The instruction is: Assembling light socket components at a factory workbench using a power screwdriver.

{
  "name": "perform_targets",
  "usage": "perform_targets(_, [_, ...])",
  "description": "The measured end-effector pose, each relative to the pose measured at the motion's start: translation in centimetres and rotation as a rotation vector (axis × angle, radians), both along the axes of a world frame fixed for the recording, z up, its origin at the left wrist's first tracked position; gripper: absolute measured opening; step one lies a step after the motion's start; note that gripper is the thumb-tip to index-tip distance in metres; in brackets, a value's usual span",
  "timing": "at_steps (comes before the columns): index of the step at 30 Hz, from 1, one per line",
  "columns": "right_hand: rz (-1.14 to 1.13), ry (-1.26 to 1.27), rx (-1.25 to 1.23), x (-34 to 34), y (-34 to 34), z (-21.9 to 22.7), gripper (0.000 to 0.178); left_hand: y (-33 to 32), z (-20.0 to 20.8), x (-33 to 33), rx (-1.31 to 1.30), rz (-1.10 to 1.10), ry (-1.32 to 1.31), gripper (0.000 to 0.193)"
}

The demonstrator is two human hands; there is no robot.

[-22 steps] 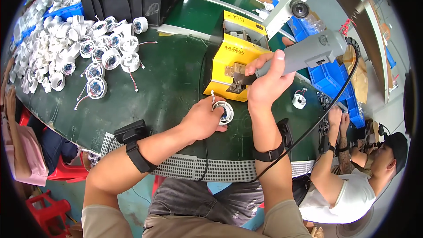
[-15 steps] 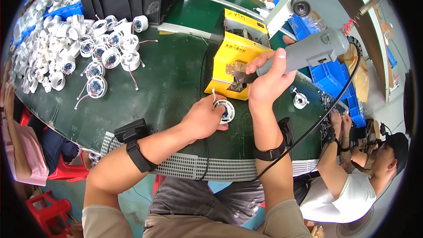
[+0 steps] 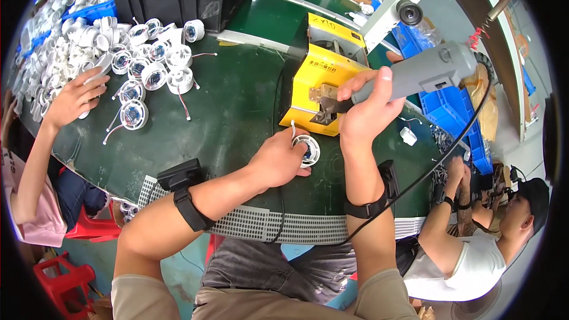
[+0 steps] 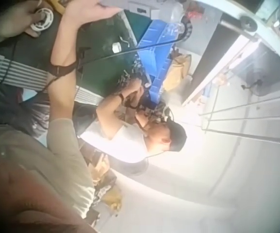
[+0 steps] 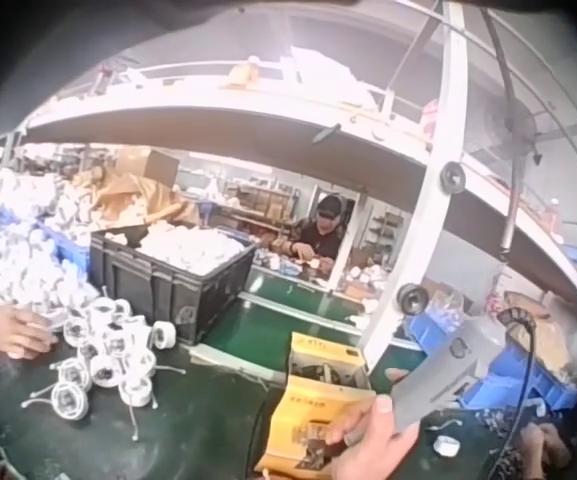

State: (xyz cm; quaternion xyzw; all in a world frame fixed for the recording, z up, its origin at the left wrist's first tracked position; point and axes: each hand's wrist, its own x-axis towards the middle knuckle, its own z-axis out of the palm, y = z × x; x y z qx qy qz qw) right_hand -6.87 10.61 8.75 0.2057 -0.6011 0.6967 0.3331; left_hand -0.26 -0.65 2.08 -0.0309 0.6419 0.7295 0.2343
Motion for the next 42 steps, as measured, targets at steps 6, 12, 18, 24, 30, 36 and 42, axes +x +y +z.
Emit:
perform_targets(6, [-0.012, 0.002, -0.017, -0.4, -0.2, -0.3, 0.033, 0.0, -0.1, -0.1, 0.001, 0.008, -0.006, 0.031])
perform_targets(12, [-0.005, 0.004, 0.002, -0.3, -0.3, -0.3, 0.032, -0.1, 0.0, 0.0, 0.005, 0.014, -0.002, 0.03])
perform_targets(18, [-0.01, 0.002, 0.007, -0.1, -0.1, -0.2, 0.031, 0.2, -0.3, 0.2, 0.007, 0.039, 0.025, 0.029])
perform_targets(24, [0.011, -0.036, 0.017, 0.7, -0.2, -0.3, 0.032, -0.1, -0.3, 0.0, 0.027, 0.076, 0.019, 0.032])
perform_targets(30, [0.136, -0.154, -0.063, 4.7, 0.6, -1.6, 0.039, 0.0, -0.4, -0.1, 0.015, 0.051, 0.047, 0.032])
perform_targets(36, [0.181, -0.199, -0.095, 4.9, 0.0, -2.5, 0.04, 0.0, -0.5, -0.2, 0.032, 0.051, 0.058, 0.031])
perform_targets(42, [0.196, -0.18, -0.057, 4.9, -0.1, -3.2, 0.038, 0.0, -0.2, 0.1, 0.024, 0.059, 0.065, 0.029])
